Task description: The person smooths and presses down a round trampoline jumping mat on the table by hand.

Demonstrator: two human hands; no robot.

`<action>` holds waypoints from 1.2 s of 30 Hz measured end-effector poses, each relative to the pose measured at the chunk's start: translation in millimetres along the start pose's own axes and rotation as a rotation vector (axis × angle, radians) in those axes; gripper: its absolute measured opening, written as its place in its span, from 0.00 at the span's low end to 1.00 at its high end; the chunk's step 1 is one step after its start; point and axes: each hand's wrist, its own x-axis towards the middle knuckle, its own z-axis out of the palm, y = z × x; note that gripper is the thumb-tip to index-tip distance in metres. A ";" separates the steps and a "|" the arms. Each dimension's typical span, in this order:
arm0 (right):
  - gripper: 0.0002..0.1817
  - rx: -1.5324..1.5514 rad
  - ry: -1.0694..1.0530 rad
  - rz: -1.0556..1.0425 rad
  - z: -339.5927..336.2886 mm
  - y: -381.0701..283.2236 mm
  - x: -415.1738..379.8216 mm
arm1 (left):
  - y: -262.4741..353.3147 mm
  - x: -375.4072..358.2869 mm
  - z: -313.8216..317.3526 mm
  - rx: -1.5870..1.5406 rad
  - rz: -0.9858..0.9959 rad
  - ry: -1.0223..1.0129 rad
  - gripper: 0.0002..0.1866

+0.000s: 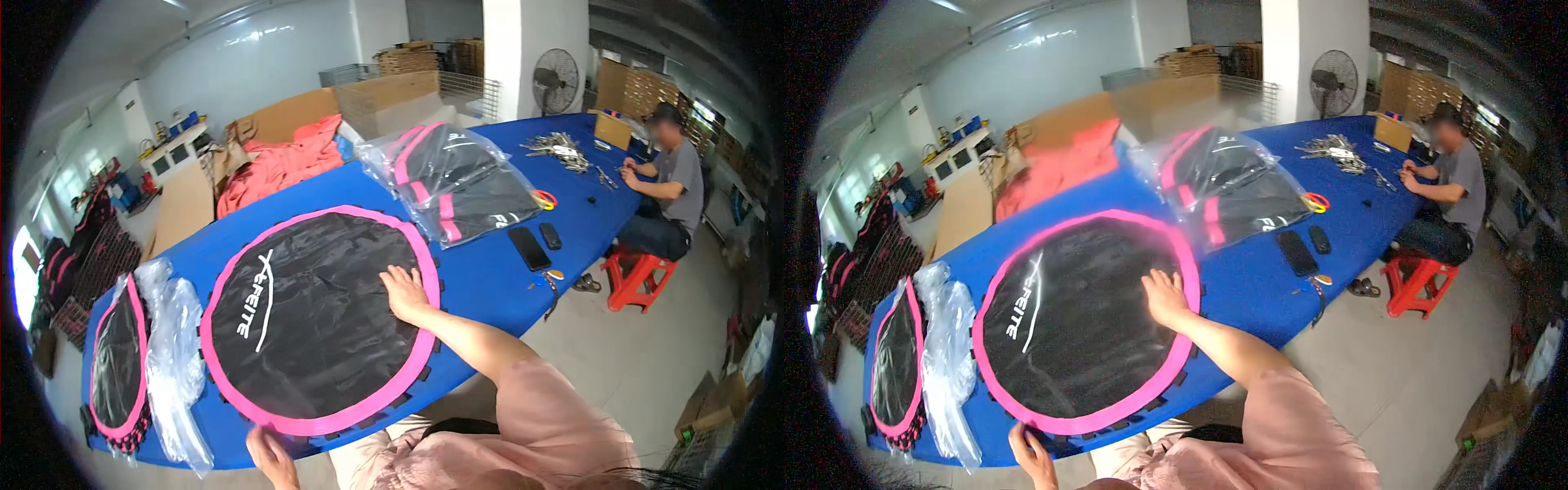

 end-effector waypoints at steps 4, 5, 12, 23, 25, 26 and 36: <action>0.25 -0.024 0.055 -0.038 3.3 1.4 -2.5 | 11.9 -73.2 -16.7 0.138 -0.060 0.071 0.10; 0.24 -0.017 0.066 -0.046 3.3 1.5 -1.9 | 12.0 -88.4 -22.4 0.204 -0.166 -0.048 0.18; 0.22 0.014 0.133 -0.078 10.7 5.2 -0.2 | -190.4 -295.5 42.1 0.136 -0.674 -0.380 0.18; 0.24 0.035 -0.050 -0.111 -18.8 -11.1 -10.3 | -242.6 -243.6 32.8 0.310 -0.427 -1.022 0.23; 0.23 -0.001 0.013 -0.131 -8.7 -9.6 -12.1 | -240.7 -232.0 42.4 0.244 -0.491 -1.020 0.23; 0.23 -0.002 -0.004 -0.127 -9.6 -10.2 -12.6 | -239.9 -228.8 48.5 0.209 -0.525 -1.023 0.22; 0.20 -0.004 0.065 -0.163 0.2 1.6 -11.5 | -198.1 -280.7 81.5 -0.164 -0.974 -1.174 0.21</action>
